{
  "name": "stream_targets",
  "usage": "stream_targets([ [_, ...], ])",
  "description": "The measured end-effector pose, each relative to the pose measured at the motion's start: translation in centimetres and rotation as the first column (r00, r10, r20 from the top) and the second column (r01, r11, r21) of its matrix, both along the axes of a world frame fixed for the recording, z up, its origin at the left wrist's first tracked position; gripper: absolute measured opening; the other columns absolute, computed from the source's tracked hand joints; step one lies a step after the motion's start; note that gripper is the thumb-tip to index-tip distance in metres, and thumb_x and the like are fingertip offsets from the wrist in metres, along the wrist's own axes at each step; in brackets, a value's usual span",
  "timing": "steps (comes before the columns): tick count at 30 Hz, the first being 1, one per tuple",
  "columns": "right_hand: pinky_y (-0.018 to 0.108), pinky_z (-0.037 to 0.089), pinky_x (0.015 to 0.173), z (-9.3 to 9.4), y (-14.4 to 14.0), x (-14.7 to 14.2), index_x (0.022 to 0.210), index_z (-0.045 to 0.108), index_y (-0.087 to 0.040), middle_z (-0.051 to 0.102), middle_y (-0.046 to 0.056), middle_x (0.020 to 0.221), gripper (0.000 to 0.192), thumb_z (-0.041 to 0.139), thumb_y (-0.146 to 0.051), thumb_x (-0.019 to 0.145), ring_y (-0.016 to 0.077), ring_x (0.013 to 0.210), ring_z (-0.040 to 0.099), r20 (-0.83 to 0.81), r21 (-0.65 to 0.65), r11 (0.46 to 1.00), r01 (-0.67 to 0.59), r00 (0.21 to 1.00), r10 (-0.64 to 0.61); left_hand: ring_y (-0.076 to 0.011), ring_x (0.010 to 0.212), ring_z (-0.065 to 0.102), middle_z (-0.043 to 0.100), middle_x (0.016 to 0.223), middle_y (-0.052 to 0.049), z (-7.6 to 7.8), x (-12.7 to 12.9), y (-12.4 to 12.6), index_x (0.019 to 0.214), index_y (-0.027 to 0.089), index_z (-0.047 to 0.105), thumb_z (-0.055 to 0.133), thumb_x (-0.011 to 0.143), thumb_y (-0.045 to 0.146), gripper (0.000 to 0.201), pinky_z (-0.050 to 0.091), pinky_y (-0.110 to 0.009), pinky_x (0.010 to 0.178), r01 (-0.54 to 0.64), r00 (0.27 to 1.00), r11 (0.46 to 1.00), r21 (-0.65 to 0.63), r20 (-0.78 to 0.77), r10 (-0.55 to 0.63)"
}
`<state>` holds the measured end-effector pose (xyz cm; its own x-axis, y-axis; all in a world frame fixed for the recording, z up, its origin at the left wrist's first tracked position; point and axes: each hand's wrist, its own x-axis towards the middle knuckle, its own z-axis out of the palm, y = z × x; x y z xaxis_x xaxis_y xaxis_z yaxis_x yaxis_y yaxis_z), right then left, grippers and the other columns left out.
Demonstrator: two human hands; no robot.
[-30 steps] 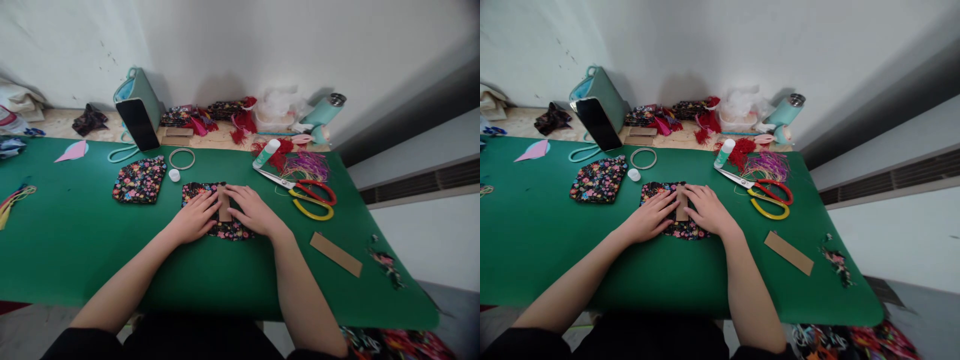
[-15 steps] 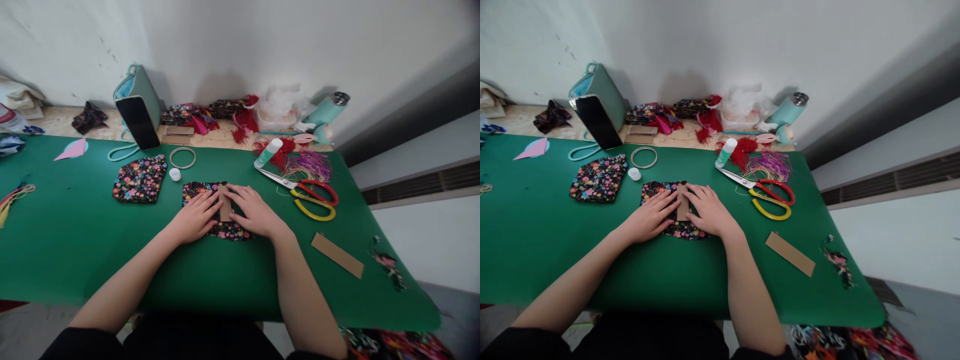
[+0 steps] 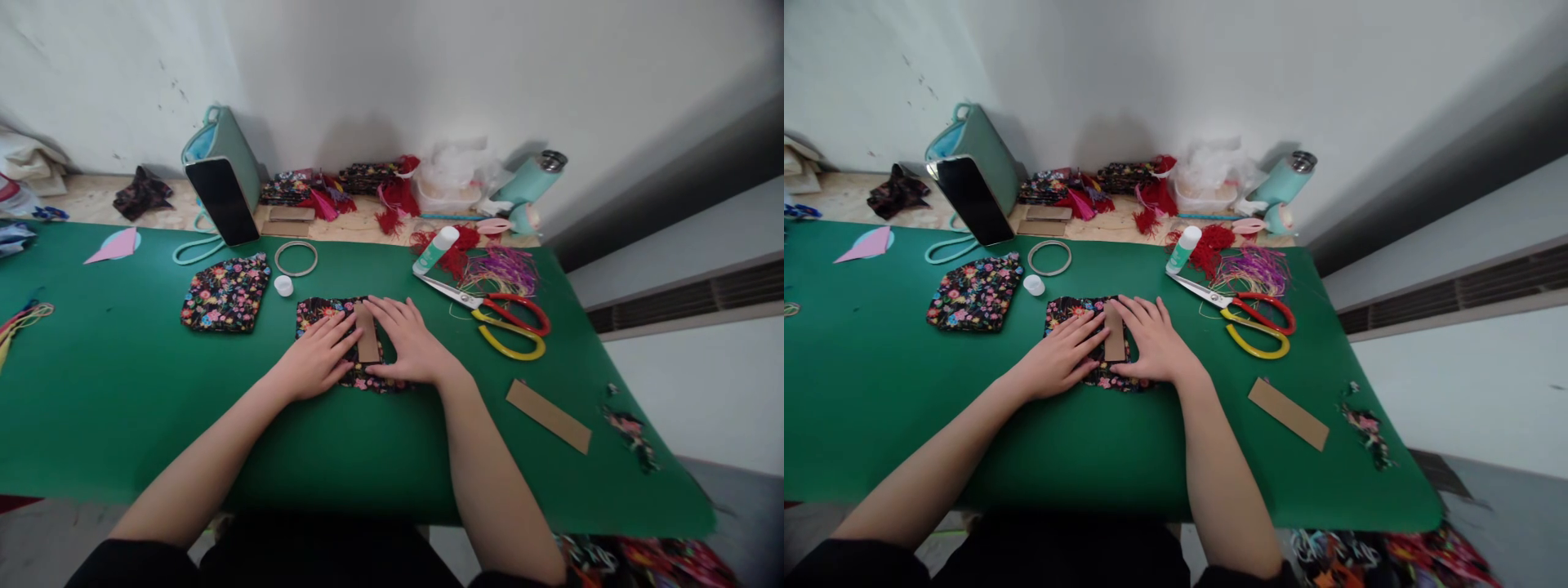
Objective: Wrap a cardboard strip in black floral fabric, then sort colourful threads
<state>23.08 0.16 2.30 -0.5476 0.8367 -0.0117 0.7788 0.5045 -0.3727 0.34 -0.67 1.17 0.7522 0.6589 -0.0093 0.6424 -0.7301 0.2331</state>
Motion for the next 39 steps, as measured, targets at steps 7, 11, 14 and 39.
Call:
stream_targets([
  [7, 0.061, 0.019, 0.113, 0.1, 0.3, 0.3, 0.149, 0.020, -0.020, 0.044, 0.017, 0.142, 0.102, 0.073, -0.051, 0.067, 0.0359, 0.133, 0.037, -0.085, 0.016, 1.000, -0.002, 0.996, 0.003, -0.0256, 0.146, 0.012, 0.018, 0.157, -0.012, 0.1, -0.2, -0.1, 0.148, 0.011, 0.025, 0.036, 0.094, 0.043, 0.064, 0.015, -0.042, 0.118, 0.004, 1.000, 1.000, -0.019, -0.018, -0.004],
  [11, 0.062, 0.019, 0.113, 0.2, 0.3, 0.3, 0.149, 0.017, -0.022, 0.044, 0.016, 0.142, 0.102, 0.070, -0.055, 0.069, 0.0355, 0.132, 0.038, -0.119, 0.021, 1.000, -0.009, 0.993, 0.011, -0.0269, 0.146, 0.008, 0.014, 0.158, -0.013, 0.1, -0.3, -0.1, 0.148, 0.008, 0.023, 0.036, 0.093, 0.047, 0.069, 0.013, -0.042, 0.118, -0.003, 1.000, 1.000, -0.030, -0.029, 0.002],
  [14, 0.063, 0.018, 0.112, 0.1, 0.3, 0.2, 0.149, 0.018, -0.022, 0.044, 0.016, 0.142, 0.101, 0.071, -0.052, 0.069, 0.0366, 0.132, 0.038, -0.107, 0.024, 1.000, -0.013, 0.994, 0.016, -0.0278, 0.146, 0.007, 0.013, 0.158, -0.014, 0.2, -0.3, 0.0, 0.148, 0.006, 0.022, 0.037, 0.092, 0.051, 0.073, 0.012, -0.043, 0.118, 0.003, 0.999, 0.999, -0.040, -0.036, -0.005],
  [39, 0.059, 0.029, 0.109, 1.1, -0.2, 0.2, 0.151, 0.006, -0.020, 0.044, 0.018, 0.140, 0.108, 0.072, -0.034, 0.067, 0.0370, 0.127, 0.044, -0.096, 0.043, 0.999, -0.020, 0.995, 0.024, -0.0266, 0.146, 0.007, 0.016, 0.157, -0.014, 0.3, -0.4, 0.0, 0.149, 0.008, 0.017, 0.036, 0.091, 0.055, 0.077, 0.012, -0.042, 0.118, 0.009, 1.000, 0.999, -0.041, -0.009, -0.009],
])
